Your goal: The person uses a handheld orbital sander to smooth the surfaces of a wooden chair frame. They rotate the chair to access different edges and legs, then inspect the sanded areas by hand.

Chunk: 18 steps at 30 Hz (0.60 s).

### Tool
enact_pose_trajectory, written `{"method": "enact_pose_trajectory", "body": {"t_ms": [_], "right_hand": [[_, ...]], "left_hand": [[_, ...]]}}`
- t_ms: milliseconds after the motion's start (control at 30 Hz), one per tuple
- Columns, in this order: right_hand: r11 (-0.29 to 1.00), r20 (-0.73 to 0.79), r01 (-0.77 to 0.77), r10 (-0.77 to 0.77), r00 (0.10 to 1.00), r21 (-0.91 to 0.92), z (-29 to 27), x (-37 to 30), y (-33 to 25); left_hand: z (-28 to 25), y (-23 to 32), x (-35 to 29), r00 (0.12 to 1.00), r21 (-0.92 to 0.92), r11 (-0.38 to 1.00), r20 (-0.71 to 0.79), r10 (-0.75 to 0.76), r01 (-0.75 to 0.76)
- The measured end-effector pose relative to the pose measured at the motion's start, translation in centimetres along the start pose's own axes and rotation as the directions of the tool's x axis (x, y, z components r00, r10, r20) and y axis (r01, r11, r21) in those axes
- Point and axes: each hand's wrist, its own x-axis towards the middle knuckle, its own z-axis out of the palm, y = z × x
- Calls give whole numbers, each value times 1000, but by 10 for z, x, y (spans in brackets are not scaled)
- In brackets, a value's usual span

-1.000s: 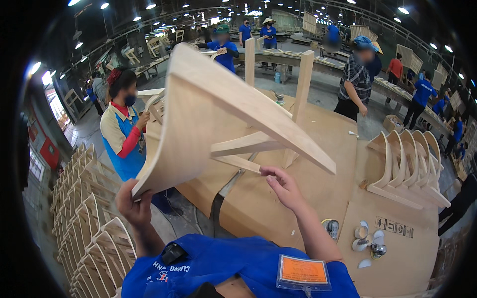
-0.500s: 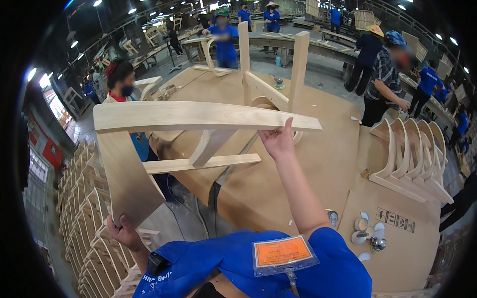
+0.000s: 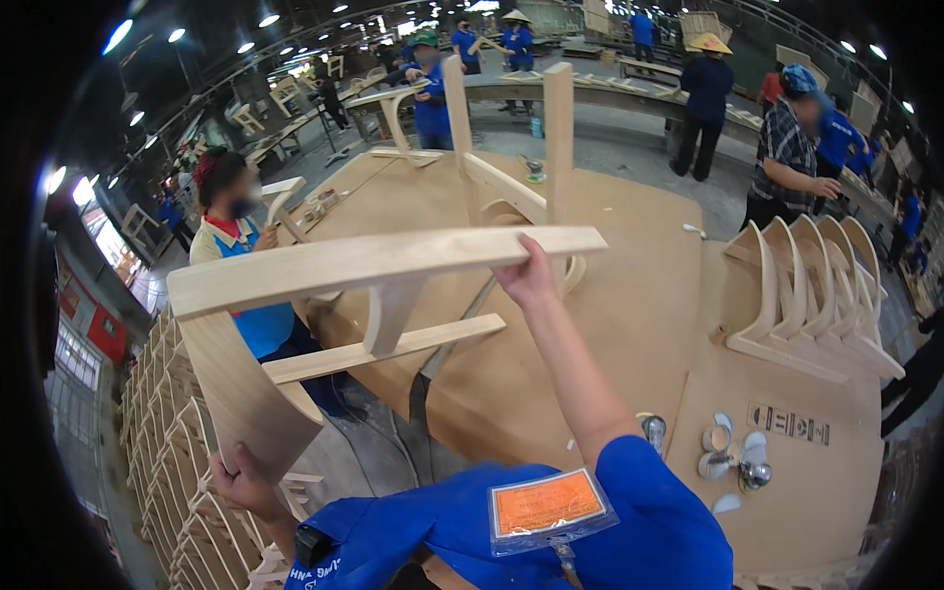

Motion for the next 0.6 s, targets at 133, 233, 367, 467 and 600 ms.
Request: {"method": "enact_pose_trajectory", "body": {"t_ms": [133, 233, 367, 467, 600], "right_hand": [[998, 136, -21, 30, 990, -67, 26, -25, -7], [974, 257, 21, 39, 966, -225, 40, -67, -30], [884, 197, 230, -160, 967, -408, 73, -111, -56], [777, 191, 378, -326, 926, -504, 100, -140, -68], [531, 314, 570, -497, 809, -627, 133, -167, -78]], "left_hand": [[-14, -10, 26, 995, 5, 997, -63, 82, -82], [-22, -26, 35, 997, -87, 995, -64, 48, -53], [5, -71, 23, 999, -97, 995, -15, -29, 27], [47, -109, -3, 985, -219, 962, 84, -149, 164], [122, -137, -46, 928, -426, 835, 285, -241, 348]]}}
